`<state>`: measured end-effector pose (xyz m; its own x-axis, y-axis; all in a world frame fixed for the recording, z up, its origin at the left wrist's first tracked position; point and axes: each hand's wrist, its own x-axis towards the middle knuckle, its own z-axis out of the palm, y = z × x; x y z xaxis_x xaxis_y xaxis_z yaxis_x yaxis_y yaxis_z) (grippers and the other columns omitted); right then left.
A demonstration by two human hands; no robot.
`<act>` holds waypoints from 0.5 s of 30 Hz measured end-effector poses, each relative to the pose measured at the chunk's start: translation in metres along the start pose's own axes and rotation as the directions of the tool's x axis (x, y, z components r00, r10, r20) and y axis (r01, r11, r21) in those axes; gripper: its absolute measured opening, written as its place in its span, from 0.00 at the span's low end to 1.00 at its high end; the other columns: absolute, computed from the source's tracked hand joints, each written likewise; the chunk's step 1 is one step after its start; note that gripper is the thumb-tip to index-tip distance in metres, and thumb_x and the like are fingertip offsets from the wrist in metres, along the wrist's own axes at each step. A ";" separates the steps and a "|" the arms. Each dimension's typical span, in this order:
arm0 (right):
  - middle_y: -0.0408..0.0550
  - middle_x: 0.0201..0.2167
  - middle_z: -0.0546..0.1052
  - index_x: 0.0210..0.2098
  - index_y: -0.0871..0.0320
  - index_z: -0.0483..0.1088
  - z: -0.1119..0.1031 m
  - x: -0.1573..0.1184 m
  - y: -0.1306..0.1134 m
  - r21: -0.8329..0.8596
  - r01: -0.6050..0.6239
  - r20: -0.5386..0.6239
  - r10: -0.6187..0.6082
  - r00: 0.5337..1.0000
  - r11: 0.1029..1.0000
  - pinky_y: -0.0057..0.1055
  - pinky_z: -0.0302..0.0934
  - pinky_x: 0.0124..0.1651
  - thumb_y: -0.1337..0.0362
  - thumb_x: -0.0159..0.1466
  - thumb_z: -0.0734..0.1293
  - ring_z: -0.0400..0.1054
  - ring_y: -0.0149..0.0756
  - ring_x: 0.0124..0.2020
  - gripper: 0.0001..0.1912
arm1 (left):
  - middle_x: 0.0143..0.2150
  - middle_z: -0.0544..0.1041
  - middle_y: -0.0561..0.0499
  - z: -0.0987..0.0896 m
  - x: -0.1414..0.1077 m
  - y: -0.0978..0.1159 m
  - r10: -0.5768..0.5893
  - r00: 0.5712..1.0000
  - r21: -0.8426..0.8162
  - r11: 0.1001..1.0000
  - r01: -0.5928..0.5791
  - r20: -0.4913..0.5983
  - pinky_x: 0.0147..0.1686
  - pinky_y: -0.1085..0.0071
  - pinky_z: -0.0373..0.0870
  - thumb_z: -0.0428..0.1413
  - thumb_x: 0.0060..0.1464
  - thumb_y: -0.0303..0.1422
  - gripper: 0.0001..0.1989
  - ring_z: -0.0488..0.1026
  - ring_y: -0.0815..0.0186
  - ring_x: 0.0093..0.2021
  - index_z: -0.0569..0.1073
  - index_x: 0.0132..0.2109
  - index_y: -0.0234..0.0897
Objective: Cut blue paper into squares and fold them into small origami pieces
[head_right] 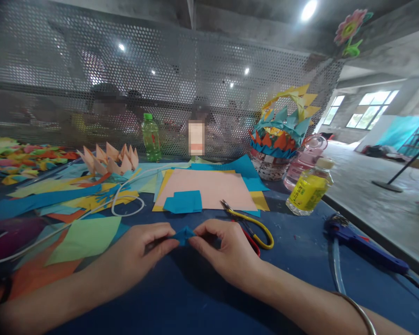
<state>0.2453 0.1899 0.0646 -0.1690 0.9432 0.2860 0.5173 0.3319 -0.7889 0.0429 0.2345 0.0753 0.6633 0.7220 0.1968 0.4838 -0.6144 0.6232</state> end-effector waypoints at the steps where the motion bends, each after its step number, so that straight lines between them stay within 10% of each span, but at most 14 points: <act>1: 0.42 0.24 0.73 0.29 0.59 0.72 0.000 0.000 -0.001 -0.002 -0.003 -0.001 0.003 1.000 1.000 0.25 0.57 0.32 0.60 0.63 0.65 0.64 0.29 0.27 0.10 | 0.23 0.63 0.58 0.000 0.000 0.000 -0.020 1.000 0.012 1.000 0.020 -0.005 0.27 0.74 0.54 0.49 0.62 0.38 0.16 0.59 0.72 0.25 0.65 0.27 0.36; 15: 0.40 0.22 0.68 0.28 0.59 0.69 -0.003 0.001 -0.002 0.024 -0.060 -0.005 0.060 0.998 0.998 0.25 0.54 0.30 0.59 0.62 0.65 0.59 0.29 0.26 0.11 | 0.19 0.61 0.59 -0.007 0.000 0.004 -0.087 0.995 0.024 0.996 0.089 -0.052 0.24 0.74 0.52 0.50 0.60 0.41 0.20 0.57 0.72 0.22 0.65 0.23 0.36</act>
<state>0.2461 0.1900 0.0682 -0.1332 0.9613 0.2412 0.5059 0.2752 -0.8175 0.0407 0.2342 0.0832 0.5878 0.7885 0.1810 0.5542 -0.5555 0.6199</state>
